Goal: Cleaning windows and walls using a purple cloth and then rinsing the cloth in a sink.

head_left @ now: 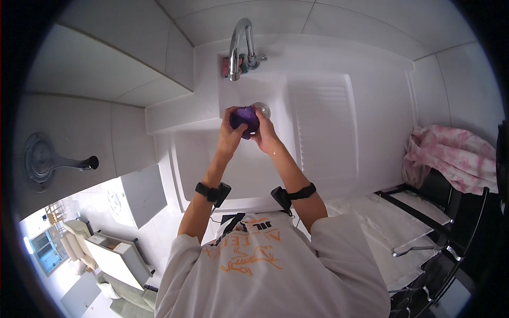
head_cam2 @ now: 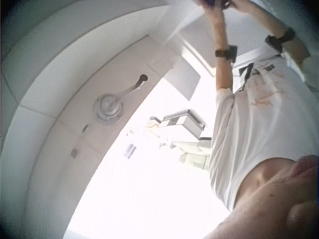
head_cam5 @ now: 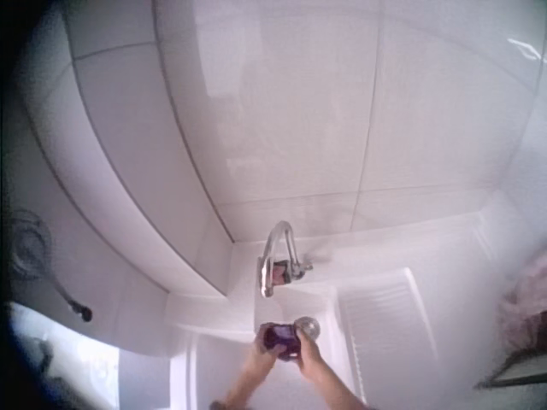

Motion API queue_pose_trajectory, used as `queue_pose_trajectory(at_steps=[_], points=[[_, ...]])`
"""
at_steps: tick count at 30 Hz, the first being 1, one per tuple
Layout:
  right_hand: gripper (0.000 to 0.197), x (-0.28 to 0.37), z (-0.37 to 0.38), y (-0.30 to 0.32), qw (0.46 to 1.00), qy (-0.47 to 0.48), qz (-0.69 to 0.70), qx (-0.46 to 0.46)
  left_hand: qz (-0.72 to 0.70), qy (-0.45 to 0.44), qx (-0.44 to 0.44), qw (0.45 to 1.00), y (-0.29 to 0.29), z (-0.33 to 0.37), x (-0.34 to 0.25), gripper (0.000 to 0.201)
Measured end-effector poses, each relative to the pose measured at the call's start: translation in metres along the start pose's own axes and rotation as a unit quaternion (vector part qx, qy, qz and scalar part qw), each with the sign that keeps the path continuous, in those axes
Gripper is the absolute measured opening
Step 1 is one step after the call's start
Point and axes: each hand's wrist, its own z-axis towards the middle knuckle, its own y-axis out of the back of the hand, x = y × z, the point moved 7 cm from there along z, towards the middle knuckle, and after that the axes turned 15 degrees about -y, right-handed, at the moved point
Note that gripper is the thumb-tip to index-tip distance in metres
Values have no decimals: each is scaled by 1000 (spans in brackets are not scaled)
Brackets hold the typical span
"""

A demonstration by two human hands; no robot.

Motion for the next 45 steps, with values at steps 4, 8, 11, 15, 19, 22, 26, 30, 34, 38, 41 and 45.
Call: queue_pose_trajectory(at_steps=[4,8,11,15,19,22,26,30,34,38,41,45], points=[[38,-6,11,18,991,82,-65,-78,171,-43,103,979,-14,-4,-6,37],[32,-21,23,18,977,164,13,-134,289,-64,67,953,-22,-12,8,43],[31,-19,25,18,978,154,-7,-141,273,-89,49,957,-23,-11,7,46],[25,-19,27,19,959,166,-126,-192,192,-30,37,980,-18,-14,16,46],[27,-18,39,28,916,207,-256,-229,137,70,-25,988,-12,-22,30,45],[30,-9,24,9,642,429,-579,-264,91,124,-47,987,-7,-32,58,42],[28,-18,15,20,818,245,-482,-198,133,114,-4,985,-1,-44,72,37],[41,-25,5,52,890,227,-310,-247,111,132,-31,985,-12,-56,74,34],[47,-34,-6,47,855,206,-381,-286,14,80,-13,997,-28,-61,58,36],[45,-44,-10,43,918,176,-247,-256,-98,139,22,985,-43,-71,45,39],[38,-44,0,44,908,189,-289,-239,-201,166,-26,965,-50,-71,44,40],[36,-54,16,50,927,167,-268,-201,-284,235,-64,927,-54,-77,66,42]])
